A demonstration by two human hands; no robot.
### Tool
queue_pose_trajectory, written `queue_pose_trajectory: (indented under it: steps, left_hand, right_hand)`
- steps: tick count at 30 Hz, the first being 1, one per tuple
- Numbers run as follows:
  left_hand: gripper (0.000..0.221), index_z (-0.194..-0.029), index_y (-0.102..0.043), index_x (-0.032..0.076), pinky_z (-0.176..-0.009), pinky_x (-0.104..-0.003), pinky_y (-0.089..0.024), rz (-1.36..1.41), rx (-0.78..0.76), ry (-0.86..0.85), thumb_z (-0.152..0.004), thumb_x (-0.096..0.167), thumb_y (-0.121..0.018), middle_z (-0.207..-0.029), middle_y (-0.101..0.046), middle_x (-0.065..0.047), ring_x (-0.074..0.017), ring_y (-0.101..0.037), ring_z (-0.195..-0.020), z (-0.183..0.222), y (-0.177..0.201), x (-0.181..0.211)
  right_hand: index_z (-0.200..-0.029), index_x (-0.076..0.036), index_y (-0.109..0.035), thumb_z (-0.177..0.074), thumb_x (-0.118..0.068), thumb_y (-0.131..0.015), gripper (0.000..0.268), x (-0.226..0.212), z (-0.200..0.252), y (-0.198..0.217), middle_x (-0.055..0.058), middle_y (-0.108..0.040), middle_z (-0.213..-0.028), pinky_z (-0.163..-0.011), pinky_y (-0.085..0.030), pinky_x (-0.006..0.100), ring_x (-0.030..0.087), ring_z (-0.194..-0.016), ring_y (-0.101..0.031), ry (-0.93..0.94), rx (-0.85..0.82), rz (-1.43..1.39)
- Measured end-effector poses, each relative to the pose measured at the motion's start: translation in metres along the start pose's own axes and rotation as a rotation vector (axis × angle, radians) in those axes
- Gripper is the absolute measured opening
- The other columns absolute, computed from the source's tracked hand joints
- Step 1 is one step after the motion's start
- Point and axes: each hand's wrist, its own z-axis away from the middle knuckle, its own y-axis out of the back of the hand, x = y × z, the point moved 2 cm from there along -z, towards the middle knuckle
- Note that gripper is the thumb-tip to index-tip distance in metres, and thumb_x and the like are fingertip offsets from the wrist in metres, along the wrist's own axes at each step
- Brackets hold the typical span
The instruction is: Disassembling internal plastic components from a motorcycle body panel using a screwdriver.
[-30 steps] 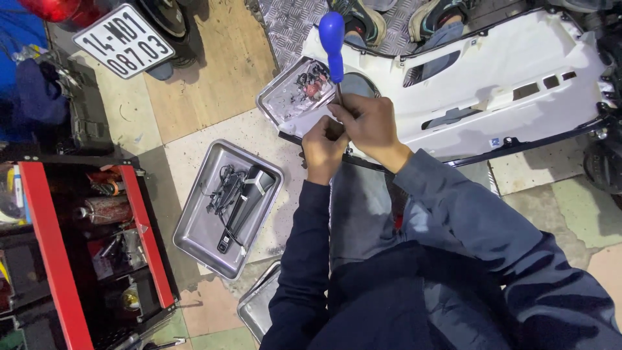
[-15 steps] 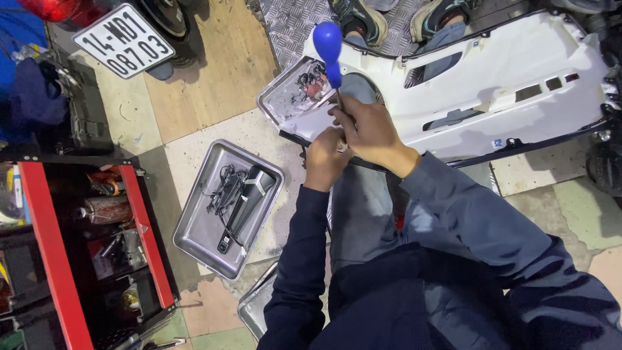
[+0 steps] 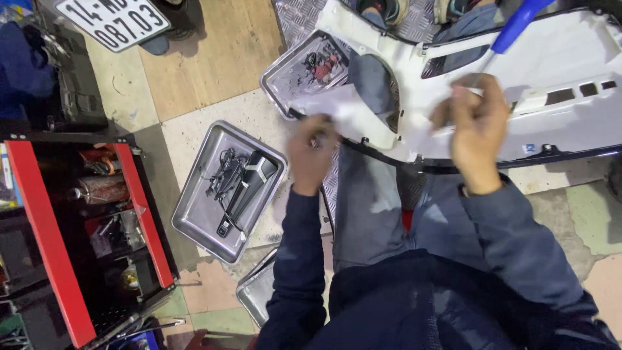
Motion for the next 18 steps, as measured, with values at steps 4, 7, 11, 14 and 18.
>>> queue_pose_trajectory:
  steps: [4, 7, 11, 14, 18]
  left_hand:
    - [0.013, -0.101, -0.069, 0.005, -0.059, -0.026, -0.051, 0.131, 0.645, 0.291, -0.088, 0.006, -0.070, -0.083, -0.072, -0.006, -0.0126, -0.061, -0.065, -0.007, 0.021, -0.106]
    - [0.012, -0.095, -0.069, 0.004, -0.065, -0.027, -0.058, 0.155, 0.583, 0.475, -0.084, 0.003, -0.072, -0.080, -0.072, -0.006, -0.0137, -0.066, -0.068, -0.019, -0.009, -0.209]
    - [0.015, -0.090, -0.072, 0.001, -0.073, -0.025, -0.057, 0.165, 0.445, 0.480, -0.076, -0.005, -0.070, -0.080, -0.076, -0.006, -0.0143, -0.069, -0.073, -0.048, -0.037, -0.276]
    - [0.023, -0.098, -0.074, -0.002, -0.075, -0.028, -0.057, 0.141, 0.374, 0.422, -0.077, 0.006, -0.079, -0.083, -0.076, -0.008, -0.0167, -0.070, -0.075, -0.061, -0.044, -0.307]
    - [0.044, -0.117, -0.068, -0.002, -0.080, -0.032, -0.062, 0.178, 0.292, 0.529, -0.078, 0.013, -0.082, -0.100, -0.074, -0.017, -0.0237, -0.074, -0.087, -0.067, -0.037, -0.282]
  right_hand:
    - [-0.117, -0.003, -0.056, -0.118, -0.010, -0.052, 0.008, 0.033, 0.023, 0.035, -0.002, -0.047, -0.066, -0.047, -0.034, 0.022, 0.008, -0.052, -0.047, -0.207, 0.221, 0.059]
    - [-0.114, -0.001, -0.059, -0.117, -0.008, -0.056, 0.008, 0.057, 0.034, 0.046, -0.001, -0.049, -0.069, -0.053, -0.037, 0.021, 0.009, -0.057, -0.049, -0.305, 0.231, 0.141]
    - [-0.115, 0.003, -0.065, -0.115, -0.005, -0.059, 0.010, 0.056, 0.037, 0.046, 0.004, -0.059, -0.072, -0.056, -0.036, 0.022, 0.011, -0.059, -0.050, -0.325, 0.181, 0.367]
    - [-0.113, 0.002, -0.063, -0.115, -0.008, -0.059, 0.012, 0.051, 0.033, 0.041, 0.004, -0.058, -0.073, -0.059, -0.036, 0.021, 0.010, -0.061, -0.049, -0.362, 0.145, 0.309]
    - [-0.105, 0.002, -0.062, -0.113, -0.004, -0.060, 0.010, 0.052, 0.035, 0.040, 0.003, -0.057, -0.073, -0.059, -0.036, 0.021, 0.010, -0.060, -0.046, -0.375, 0.131, 0.333]
